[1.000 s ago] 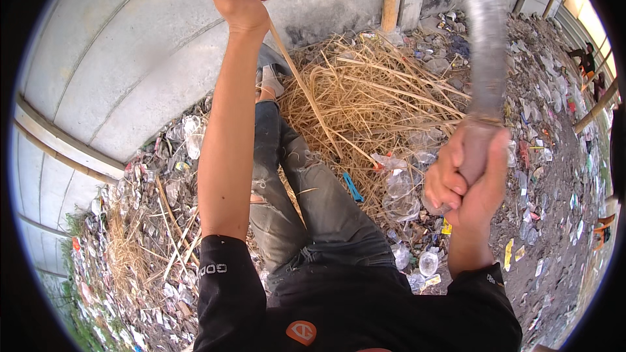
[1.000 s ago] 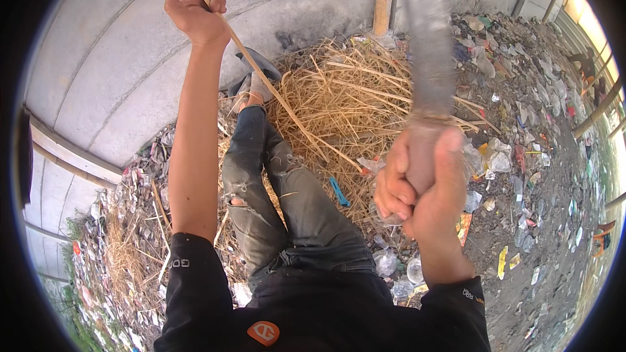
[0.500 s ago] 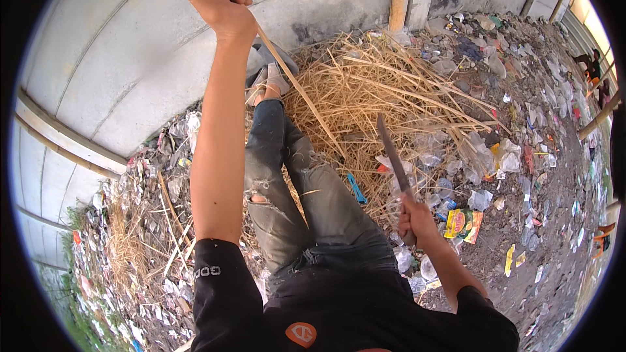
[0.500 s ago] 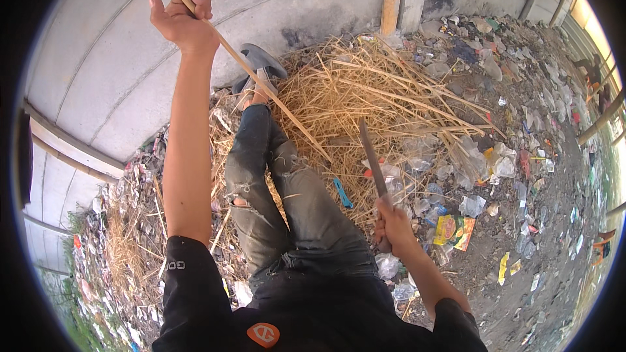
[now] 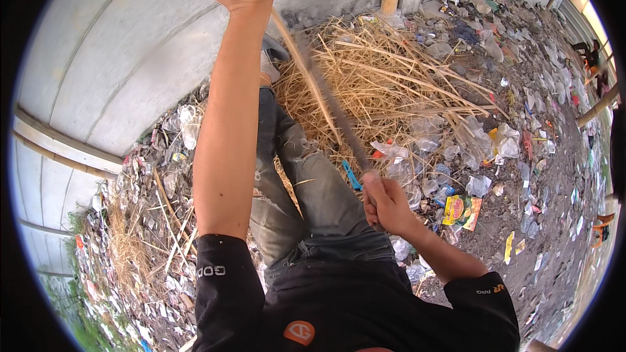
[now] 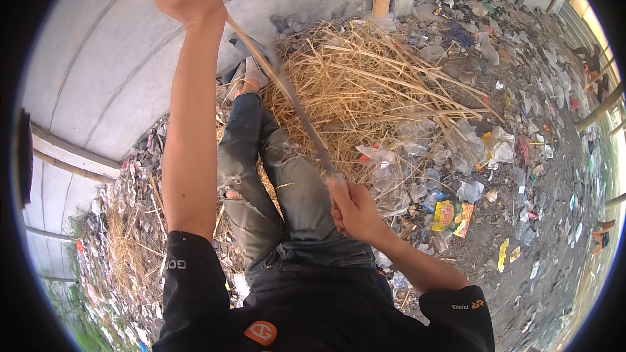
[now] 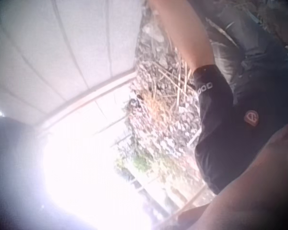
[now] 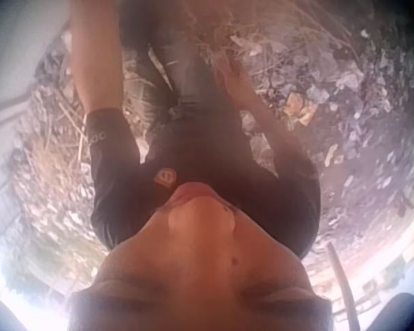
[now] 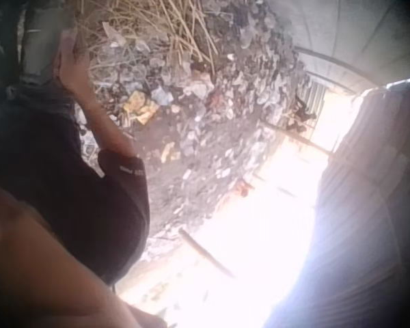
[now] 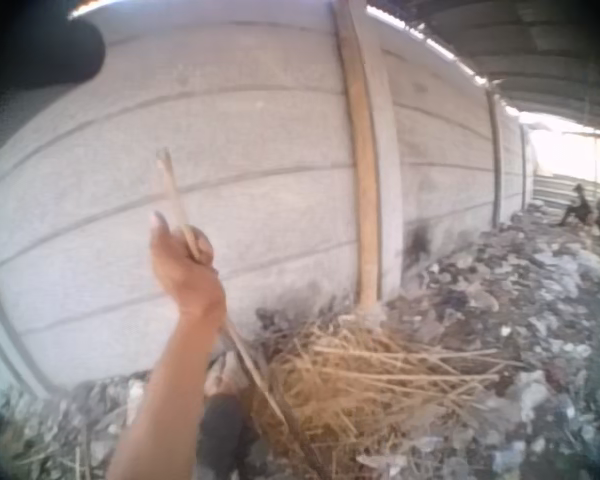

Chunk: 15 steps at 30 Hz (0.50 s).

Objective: The person sits on a pile of straw and debris, using a utility knife to split a long, thin wooden stick into smaller pieces. They hold the stick with one hand and use the knife to shave and split the wood, occasionally adjusting their grip and the stick's position.

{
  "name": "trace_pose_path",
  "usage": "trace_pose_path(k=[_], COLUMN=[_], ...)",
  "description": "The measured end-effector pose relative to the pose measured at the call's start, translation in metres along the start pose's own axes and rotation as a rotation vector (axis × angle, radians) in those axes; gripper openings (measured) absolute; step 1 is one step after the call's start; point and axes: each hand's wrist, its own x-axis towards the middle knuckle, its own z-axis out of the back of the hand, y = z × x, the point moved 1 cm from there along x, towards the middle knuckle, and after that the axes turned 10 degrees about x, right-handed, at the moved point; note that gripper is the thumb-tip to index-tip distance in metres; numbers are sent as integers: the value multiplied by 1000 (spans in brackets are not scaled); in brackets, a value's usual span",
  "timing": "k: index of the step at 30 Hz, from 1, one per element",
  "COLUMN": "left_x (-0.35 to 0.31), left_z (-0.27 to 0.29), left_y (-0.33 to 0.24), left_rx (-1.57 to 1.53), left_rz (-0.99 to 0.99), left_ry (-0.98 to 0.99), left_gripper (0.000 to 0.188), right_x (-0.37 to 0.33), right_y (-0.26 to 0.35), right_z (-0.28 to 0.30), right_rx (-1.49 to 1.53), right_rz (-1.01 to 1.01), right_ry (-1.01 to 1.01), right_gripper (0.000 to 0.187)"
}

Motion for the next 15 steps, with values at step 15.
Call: trace_pose_path(k=[15], left_x=[8], left_z=[-2], left_y=[18], left_rx=[-124], left_rz=[-59], left_ry=[-81], left_gripper=[56], right_x=[-20], right_y=[68], right_z=[-40], right_rx=[432], right_rz=[770], right_ry=[55], right_gripper=[63])
